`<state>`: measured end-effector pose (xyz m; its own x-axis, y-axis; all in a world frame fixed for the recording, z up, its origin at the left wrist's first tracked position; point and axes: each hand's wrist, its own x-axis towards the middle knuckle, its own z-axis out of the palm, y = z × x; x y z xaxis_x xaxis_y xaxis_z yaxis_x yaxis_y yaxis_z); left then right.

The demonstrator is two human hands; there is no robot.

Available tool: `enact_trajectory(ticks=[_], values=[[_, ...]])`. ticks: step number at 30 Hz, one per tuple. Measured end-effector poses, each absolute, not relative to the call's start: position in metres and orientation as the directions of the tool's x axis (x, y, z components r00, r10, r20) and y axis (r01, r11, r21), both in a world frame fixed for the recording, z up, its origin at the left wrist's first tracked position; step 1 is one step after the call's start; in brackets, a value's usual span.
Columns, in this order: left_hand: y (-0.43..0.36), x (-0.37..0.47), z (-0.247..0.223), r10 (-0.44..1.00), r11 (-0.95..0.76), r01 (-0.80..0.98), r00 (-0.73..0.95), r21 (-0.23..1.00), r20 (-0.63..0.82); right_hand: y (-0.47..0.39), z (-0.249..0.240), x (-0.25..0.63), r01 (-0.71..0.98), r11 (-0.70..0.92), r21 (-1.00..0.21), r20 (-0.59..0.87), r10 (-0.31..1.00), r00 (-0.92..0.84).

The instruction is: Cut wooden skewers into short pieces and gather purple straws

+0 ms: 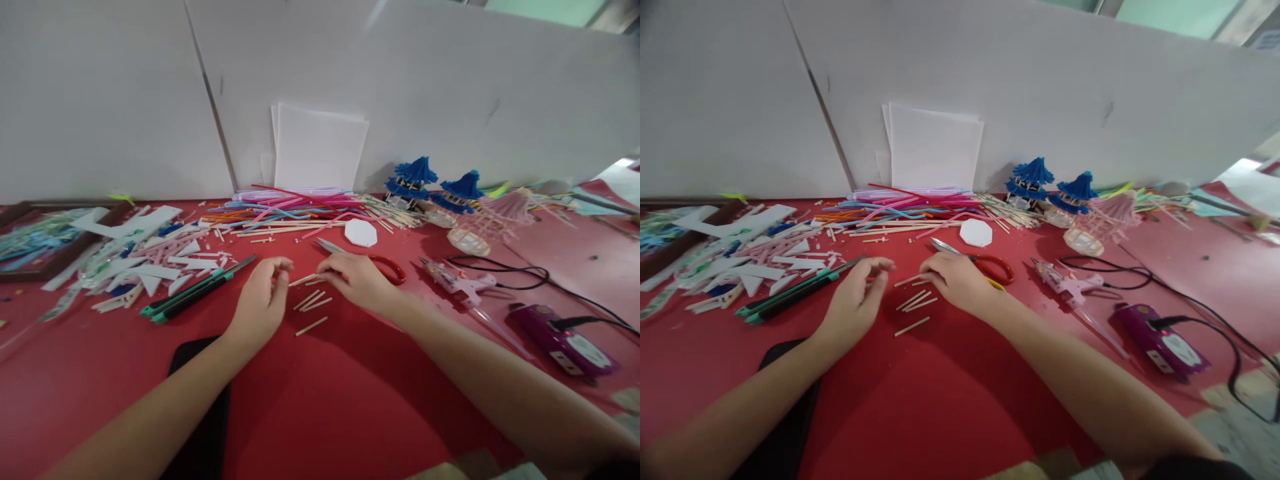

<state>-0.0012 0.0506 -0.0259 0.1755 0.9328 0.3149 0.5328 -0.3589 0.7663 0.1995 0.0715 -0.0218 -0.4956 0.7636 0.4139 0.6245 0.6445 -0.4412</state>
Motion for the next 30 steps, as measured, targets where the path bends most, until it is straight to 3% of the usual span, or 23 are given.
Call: enact_trajectory(ticks=[6,10,14,16,17,23,30], values=[[0.059,-0.009,-0.024,0.978,-0.209,0.435,0.066,0.876,0.2,0.073,-0.037,0.206,0.617,0.682,-0.392,0.411,0.73,-0.546],[0.054,-0.008,-0.022,0.979,-0.199,0.445,0.05,0.873,0.198,0.083,-0.029,0.208,0.689,0.647,-0.327,0.442,0.749,-0.493],[0.05,-0.006,-0.02,0.971,-0.228,0.501,0.175,0.835,0.161,0.121,-0.004,0.244,0.915,0.26,-0.308,0.413,0.903,-0.117],[0.049,-0.005,-0.02,0.971,-0.218,0.492,0.2,0.843,0.134,0.147,0.005,0.272,0.991,-0.003,-0.134,0.295,0.954,0.043],[0.049,-0.004,-0.02,0.971,-0.21,0.485,0.203,0.849,0.125,0.159,0.007,0.285,0.994,-0.049,-0.098,0.243,0.967,0.071],[0.053,-0.003,-0.023,0.968,-0.232,0.52,0.207,0.822,0.142,0.198,-0.007,0.328,0.999,-0.035,0.011,-0.028,0.999,0.036],[0.054,-0.004,-0.022,0.964,-0.237,0.516,0.228,0.823,0.135,0.197,-0.017,0.328,1.0,0.003,-0.009,-0.064,0.998,-0.004]])
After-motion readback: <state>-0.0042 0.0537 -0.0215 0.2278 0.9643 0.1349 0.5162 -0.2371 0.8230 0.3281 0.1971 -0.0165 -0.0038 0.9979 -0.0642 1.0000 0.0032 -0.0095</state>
